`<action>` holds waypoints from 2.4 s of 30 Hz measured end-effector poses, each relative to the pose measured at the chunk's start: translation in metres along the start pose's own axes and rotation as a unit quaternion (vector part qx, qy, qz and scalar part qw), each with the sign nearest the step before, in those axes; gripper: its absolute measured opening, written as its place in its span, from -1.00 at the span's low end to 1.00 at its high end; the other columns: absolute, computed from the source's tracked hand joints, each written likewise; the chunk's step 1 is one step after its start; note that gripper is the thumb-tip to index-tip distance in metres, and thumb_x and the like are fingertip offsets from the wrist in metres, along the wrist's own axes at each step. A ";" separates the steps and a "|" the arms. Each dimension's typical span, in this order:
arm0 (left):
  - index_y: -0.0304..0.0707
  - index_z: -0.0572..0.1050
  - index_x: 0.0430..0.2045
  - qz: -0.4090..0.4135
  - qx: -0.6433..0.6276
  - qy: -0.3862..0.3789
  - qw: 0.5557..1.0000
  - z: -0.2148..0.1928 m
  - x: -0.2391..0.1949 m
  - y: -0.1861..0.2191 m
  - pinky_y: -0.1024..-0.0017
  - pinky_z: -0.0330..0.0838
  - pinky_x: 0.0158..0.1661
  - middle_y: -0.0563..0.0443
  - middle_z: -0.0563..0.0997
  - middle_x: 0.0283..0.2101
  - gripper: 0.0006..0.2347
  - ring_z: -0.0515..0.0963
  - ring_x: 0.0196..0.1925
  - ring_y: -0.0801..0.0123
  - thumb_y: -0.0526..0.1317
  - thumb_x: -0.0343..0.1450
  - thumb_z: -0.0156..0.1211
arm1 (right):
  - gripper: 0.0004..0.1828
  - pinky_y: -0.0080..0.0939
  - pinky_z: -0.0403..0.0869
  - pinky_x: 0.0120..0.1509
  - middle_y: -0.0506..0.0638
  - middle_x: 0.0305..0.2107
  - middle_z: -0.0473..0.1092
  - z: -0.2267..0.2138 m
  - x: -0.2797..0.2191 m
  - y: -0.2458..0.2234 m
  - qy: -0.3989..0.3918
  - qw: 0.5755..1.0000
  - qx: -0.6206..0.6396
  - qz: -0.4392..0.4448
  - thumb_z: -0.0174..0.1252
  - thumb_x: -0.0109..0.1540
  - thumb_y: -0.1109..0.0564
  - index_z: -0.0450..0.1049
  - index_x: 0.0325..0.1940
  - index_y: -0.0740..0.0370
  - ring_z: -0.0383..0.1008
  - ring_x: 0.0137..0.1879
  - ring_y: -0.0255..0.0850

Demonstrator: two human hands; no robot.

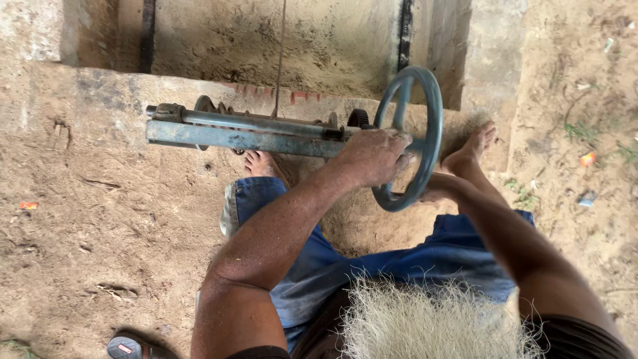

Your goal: The person operates a manual winch by turning a large wheel to wind a cable into a rectangular concrete well. The person sits on the ground and uses both hands to rotate the wheel continuously.

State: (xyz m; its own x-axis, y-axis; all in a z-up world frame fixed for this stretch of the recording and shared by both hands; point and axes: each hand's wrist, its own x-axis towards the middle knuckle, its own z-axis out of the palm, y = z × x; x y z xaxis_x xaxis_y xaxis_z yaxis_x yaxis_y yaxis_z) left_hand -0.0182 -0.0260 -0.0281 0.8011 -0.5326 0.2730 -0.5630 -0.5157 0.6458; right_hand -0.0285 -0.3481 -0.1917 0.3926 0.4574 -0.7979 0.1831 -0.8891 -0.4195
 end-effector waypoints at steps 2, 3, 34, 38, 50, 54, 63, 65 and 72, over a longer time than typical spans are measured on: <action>-0.32 0.50 -0.11 -0.098 -0.032 -0.148 0.984 0.000 -0.001 -0.002 0.23 0.64 -0.28 -0.09 0.61 -0.28 -0.64 0.64 -0.34 0.33 0.05 0.54 0.01 | -0.73 -0.09 0.63 0.04 -0.03 -0.13 0.63 0.006 0.043 0.015 0.030 0.999 -0.031 0.031 0.14 0.37 -0.10 0.58 0.10 -0.07 0.69 -0.13 -0.15; -0.30 0.50 -0.10 -0.147 -0.048 -0.221 0.963 -0.002 -0.001 -0.003 0.26 0.64 -0.26 -0.05 0.59 -0.28 -0.64 0.63 -0.32 0.34 0.05 0.57 -0.03 | -0.73 -0.09 0.62 0.03 -0.02 -0.14 0.62 0.005 0.061 0.022 0.051 0.996 -0.051 0.048 0.15 0.37 -0.09 0.58 0.09 -0.05 0.69 -0.13 -0.14; -0.29 0.45 0.09 -0.141 -0.045 -0.158 0.976 -0.013 0.016 -0.007 0.05 0.52 -0.01 -0.13 0.64 -0.13 -0.62 0.66 -0.09 0.14 0.02 0.54 0.03 | -0.71 0.07 0.53 0.14 0.25 -0.16 0.53 -0.079 -0.110 -0.111 0.476 0.840 -0.261 0.012 0.15 0.40 0.03 0.51 0.03 0.32 0.57 -0.10 0.02; -0.27 0.50 -0.07 -0.155 -0.035 -0.178 0.971 -0.009 0.016 -0.013 0.06 0.55 -0.02 -0.12 0.63 -0.21 -0.67 0.67 -0.14 0.17 0.03 0.55 0.03 | -0.71 0.09 0.54 0.10 0.23 -0.13 0.54 -0.056 -0.125 -0.118 0.509 0.817 -0.269 -0.026 0.13 0.35 0.05 0.50 0.03 0.30 0.58 -0.08 0.04; -0.26 0.49 -0.14 -0.150 -0.030 -0.204 0.967 -0.005 0.020 -0.014 0.16 0.59 -0.18 -0.03 0.57 -0.35 -0.69 0.63 -0.31 0.31 0.02 0.58 -0.02 | -0.69 -0.11 0.59 -0.29 -0.02 -0.32 0.58 0.008 -0.115 -0.098 0.344 0.920 -0.184 -0.037 0.03 0.38 -0.11 0.58 -0.08 0.08 0.58 -0.35 -0.20; -0.28 0.48 -0.04 -0.154 -0.028 -0.203 0.967 0.002 0.019 -0.012 0.14 0.59 -0.15 -0.06 0.58 -0.33 -0.66 0.65 -0.28 0.27 0.02 0.56 0.00 | -0.57 -0.10 0.59 -0.21 -0.06 -0.36 0.59 0.025 -0.091 -0.078 0.228 0.953 -0.193 0.051 0.03 0.38 -0.29 0.57 -0.13 0.05 0.62 -0.30 -0.18; -0.24 0.49 -0.06 -0.163 -0.012 -0.208 0.964 -0.004 0.021 -0.011 0.09 0.57 -0.09 -0.08 0.60 -0.24 -0.67 0.66 -0.20 0.24 0.03 0.57 -0.04 | -0.58 0.00 0.55 -0.13 0.00 -0.29 0.57 0.042 0.013 -0.025 0.114 0.972 -0.198 0.058 0.11 0.26 -0.34 0.58 -0.03 -0.08 0.62 -0.16 -0.07; -0.23 0.49 -0.08 -0.174 -0.023 -0.214 0.961 -0.006 0.021 -0.013 0.11 0.59 -0.09 -0.06 0.60 -0.23 -0.67 0.67 -0.21 0.26 0.04 0.56 -0.03 | -0.55 0.01 0.55 -0.07 0.03 -0.22 0.55 0.042 0.044 -0.014 0.102 0.982 -0.143 0.069 0.08 0.27 -0.34 0.56 0.00 -0.05 0.60 -0.11 -0.05; -0.30 0.48 -0.01 -0.152 -0.043 -0.161 0.974 -0.008 0.022 -0.021 0.06 0.54 -0.09 -0.07 0.59 -0.26 -0.64 0.66 -0.21 0.26 0.03 0.52 0.05 | -0.46 0.03 0.51 0.16 0.11 0.00 0.50 -0.006 0.087 -0.005 0.196 0.972 0.044 0.120 -0.02 0.33 -0.34 0.49 0.11 0.08 0.56 0.08 -0.02</action>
State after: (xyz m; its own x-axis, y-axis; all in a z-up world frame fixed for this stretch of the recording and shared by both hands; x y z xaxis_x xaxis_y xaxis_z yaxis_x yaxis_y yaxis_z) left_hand 0.0136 -0.0213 -0.0299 0.8152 -0.5540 -0.1689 -0.2797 -0.6320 0.7227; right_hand 0.0104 -0.3040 -0.2560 0.7304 0.1794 -0.6590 -0.0277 -0.9563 -0.2910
